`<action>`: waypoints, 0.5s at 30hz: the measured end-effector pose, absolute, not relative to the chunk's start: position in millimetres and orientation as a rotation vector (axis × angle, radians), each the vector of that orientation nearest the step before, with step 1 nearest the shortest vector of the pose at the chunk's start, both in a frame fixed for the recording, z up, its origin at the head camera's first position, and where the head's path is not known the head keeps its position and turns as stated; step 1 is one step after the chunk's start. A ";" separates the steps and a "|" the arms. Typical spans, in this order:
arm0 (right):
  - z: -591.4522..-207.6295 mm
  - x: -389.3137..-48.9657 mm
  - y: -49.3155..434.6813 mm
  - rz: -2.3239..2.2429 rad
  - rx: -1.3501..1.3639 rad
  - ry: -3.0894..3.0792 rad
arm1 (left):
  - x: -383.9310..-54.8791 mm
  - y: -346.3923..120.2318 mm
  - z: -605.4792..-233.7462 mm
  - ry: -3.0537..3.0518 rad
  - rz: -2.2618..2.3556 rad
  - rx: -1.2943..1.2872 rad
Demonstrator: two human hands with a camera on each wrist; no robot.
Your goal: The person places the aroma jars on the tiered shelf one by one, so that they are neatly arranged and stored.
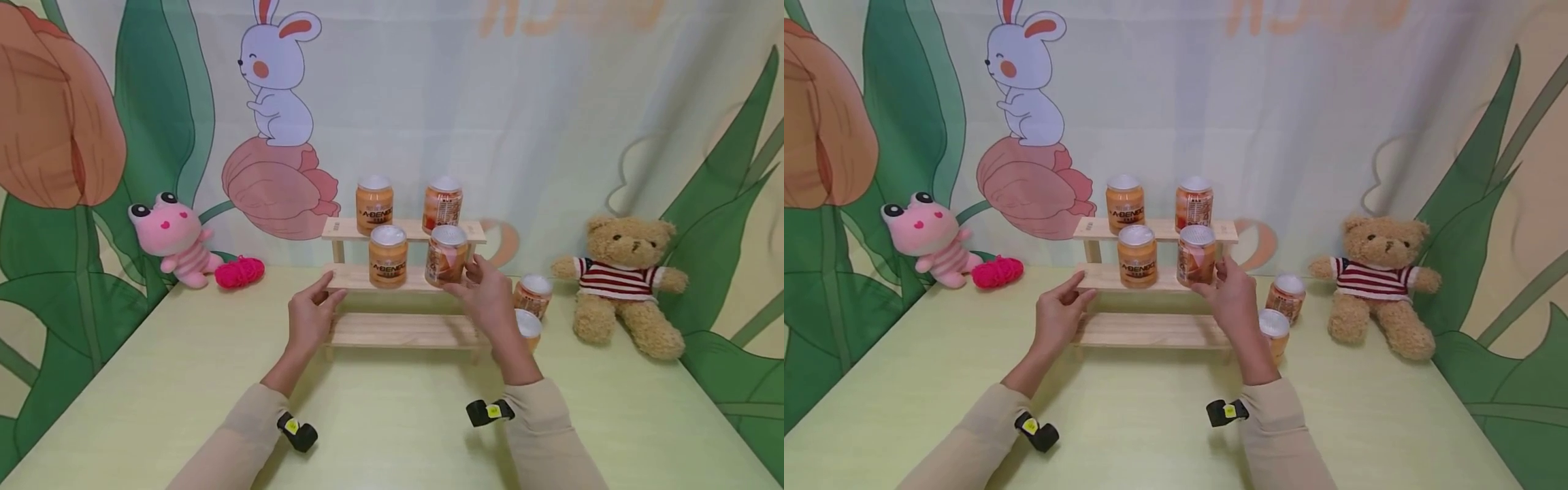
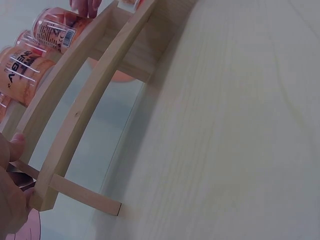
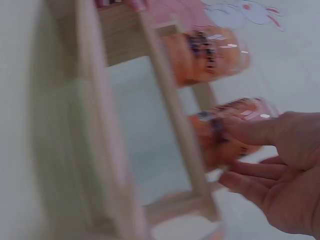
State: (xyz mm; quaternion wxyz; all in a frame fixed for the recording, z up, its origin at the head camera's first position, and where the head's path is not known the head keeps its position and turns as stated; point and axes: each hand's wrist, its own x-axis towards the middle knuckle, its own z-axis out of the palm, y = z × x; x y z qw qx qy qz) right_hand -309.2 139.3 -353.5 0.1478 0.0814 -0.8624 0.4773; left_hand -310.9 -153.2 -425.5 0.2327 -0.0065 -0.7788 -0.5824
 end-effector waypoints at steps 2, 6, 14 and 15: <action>-340.9 -303.2 149.0 1.370 0.239 -2.571 | -310.8 -153.1 -424.5 -2.136 -1.595 -0.024; -323.3 -292.5 172.8 1.276 0.294 -2.679 | -310.5 -153.1 -423.8 -2.142 -1.587 -0.032; -314.5 -281.5 218.2 1.255 0.399 -2.777 | -310.1 -153.5 -424.8 -2.133 -1.588 -0.037; -315.2 -281.4 223.0 1.246 0.411 -2.777 | -309.7 -153.7 -425.1 -2.131 -1.591 -0.038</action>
